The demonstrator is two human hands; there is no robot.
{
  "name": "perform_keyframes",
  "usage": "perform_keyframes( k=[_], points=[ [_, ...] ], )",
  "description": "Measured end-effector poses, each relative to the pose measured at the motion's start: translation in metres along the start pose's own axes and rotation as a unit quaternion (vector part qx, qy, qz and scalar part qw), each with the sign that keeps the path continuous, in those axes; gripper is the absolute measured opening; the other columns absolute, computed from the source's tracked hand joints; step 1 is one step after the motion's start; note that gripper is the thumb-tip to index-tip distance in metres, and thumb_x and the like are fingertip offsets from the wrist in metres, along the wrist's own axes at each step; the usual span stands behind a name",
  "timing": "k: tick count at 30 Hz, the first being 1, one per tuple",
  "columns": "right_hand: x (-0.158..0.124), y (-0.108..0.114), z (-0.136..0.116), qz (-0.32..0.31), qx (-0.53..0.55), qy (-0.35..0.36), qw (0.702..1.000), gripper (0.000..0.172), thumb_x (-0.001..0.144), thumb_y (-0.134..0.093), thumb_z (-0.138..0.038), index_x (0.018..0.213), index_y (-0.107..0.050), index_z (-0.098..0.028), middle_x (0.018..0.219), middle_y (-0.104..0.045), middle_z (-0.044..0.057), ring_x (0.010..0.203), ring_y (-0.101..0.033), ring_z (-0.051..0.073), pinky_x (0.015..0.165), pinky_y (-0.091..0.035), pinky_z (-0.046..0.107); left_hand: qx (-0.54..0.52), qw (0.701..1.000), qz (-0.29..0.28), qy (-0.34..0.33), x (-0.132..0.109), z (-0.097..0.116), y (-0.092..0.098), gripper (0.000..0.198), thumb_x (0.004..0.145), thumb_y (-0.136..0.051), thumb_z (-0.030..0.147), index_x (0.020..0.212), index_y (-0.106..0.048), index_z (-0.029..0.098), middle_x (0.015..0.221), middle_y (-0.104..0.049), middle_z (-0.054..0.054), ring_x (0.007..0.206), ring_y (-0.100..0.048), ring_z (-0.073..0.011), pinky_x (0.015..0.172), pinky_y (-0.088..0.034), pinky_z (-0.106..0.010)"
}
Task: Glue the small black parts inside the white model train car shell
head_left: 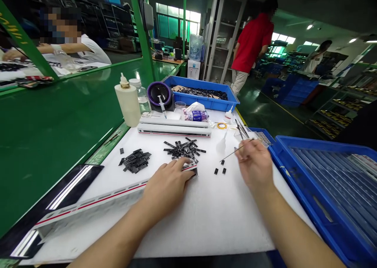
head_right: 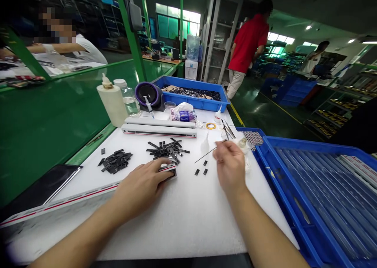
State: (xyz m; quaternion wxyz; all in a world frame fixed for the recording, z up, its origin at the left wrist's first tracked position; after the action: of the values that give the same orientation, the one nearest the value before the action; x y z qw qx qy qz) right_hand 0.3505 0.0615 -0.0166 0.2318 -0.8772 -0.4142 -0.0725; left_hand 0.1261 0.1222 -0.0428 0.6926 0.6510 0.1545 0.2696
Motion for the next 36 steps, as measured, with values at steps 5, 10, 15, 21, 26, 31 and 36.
perform_keyframes(
  k=[5, 10, 15, 21, 26, 31, 36],
  points=[
    [-0.032, -0.033, 0.023, -0.139, -0.106, -0.012, 0.985, 0.011, 0.078, -0.072, -0.032, 0.074, -0.072, -0.022, 0.067, -0.059, 0.000, 0.062, -0.051, 0.013, 0.059, -0.043, 0.030, -0.002, 1.000, 0.010, -0.003, -0.001, 0.001, 0.000, 0.030, 0.093, -0.045, 0.020, 0.106, -0.069, 0.031, 0.131, -0.056, -0.004, 0.106, -0.061, -0.0263, 0.088, -0.052, -0.046],
    [-0.040, -0.041, 0.029, -0.181, -0.157, -0.019, 0.971, 0.010, 0.079, -0.072, -0.031, 0.079, -0.076, -0.022, 0.066, -0.059, -0.001, 0.061, -0.051, 0.013, 0.057, -0.041, 0.027, 0.000, 1.000, 0.009, -0.004, 0.000, 0.000, -0.001, 0.029, 0.094, -0.045, 0.022, 0.108, -0.069, 0.031, 0.130, -0.057, -0.003, 0.105, -0.061, -0.0261, 0.085, -0.052, -0.045],
    [-0.041, -0.046, 0.035, -0.199, -0.168, -0.023, 0.965, 0.009, 0.079, -0.073, -0.031, 0.080, -0.076, -0.022, 0.068, -0.061, -0.001, 0.063, -0.051, 0.012, 0.057, -0.041, 0.026, 0.003, 1.000, 0.008, -0.003, 0.001, -0.001, -0.003, 0.028, 0.094, -0.046, 0.021, 0.107, -0.069, 0.031, 0.130, -0.057, -0.003, 0.105, -0.061, -0.0254, 0.085, -0.051, -0.044],
    [-0.041, -0.047, 0.037, -0.206, -0.167, -0.017, 0.964, 0.007, 0.080, -0.072, -0.027, 0.081, -0.076, -0.021, 0.067, -0.061, 0.000, 0.061, -0.049, 0.012, 0.056, -0.040, 0.026, 0.004, 1.000, -0.001, 0.003, 0.003, -0.001, -0.004, 0.029, 0.094, -0.046, 0.022, 0.109, -0.067, 0.033, 0.130, -0.057, -0.002, 0.107, -0.061, -0.0257, 0.086, -0.051, -0.045],
    [-0.045, -0.051, 0.036, -0.214, -0.180, -0.006, 0.960, 0.010, 0.079, -0.073, -0.030, 0.078, -0.076, -0.020, 0.065, -0.059, 0.000, 0.059, -0.048, 0.012, 0.054, -0.039, 0.026, 0.008, 1.000, -0.007, 0.000, 0.003, 0.000, -0.003, 0.029, 0.093, -0.045, 0.022, 0.109, -0.067, 0.032, 0.131, -0.057, -0.002, 0.105, -0.062, -0.0261, 0.086, -0.052, -0.046],
    [-0.016, -0.024, 0.017, -0.103, -0.141, 0.026, 0.984, 0.013, 0.076, -0.073, -0.032, 0.075, -0.073, -0.019, 0.065, -0.060, -0.001, 0.059, -0.051, 0.011, 0.056, -0.042, 0.026, 0.008, 1.000, -0.021, 0.005, 0.004, -0.001, -0.001, 0.030, 0.093, -0.045, 0.023, 0.109, -0.068, 0.033, 0.133, -0.056, -0.001, 0.107, -0.061, -0.0275, 0.088, -0.052, -0.047],
    [0.039, 0.077, -0.035, 0.253, -0.185, 0.230, 0.921, 0.018, 0.073, -0.073, -0.034, 0.074, -0.067, -0.017, 0.058, -0.052, -0.005, 0.051, -0.045, 0.009, 0.052, -0.039, 0.024, 0.013, 0.999, -0.033, 0.009, 0.004, -0.003, -0.002, 0.032, 0.094, -0.040, 0.027, 0.109, -0.068, 0.032, 0.136, -0.054, -0.002, 0.108, -0.062, -0.0282, 0.088, -0.053, -0.047]
  ],
)
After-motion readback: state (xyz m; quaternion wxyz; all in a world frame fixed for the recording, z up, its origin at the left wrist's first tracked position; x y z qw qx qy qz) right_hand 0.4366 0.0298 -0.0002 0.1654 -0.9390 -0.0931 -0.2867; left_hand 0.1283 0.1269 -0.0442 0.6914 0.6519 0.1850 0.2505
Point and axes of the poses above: each hand's wrist, its own x-axis towards the middle knuckle, its own y-axis out of the back of the hand, z = x × y, the point moved 5 cm from there along x, towards the middle knuckle
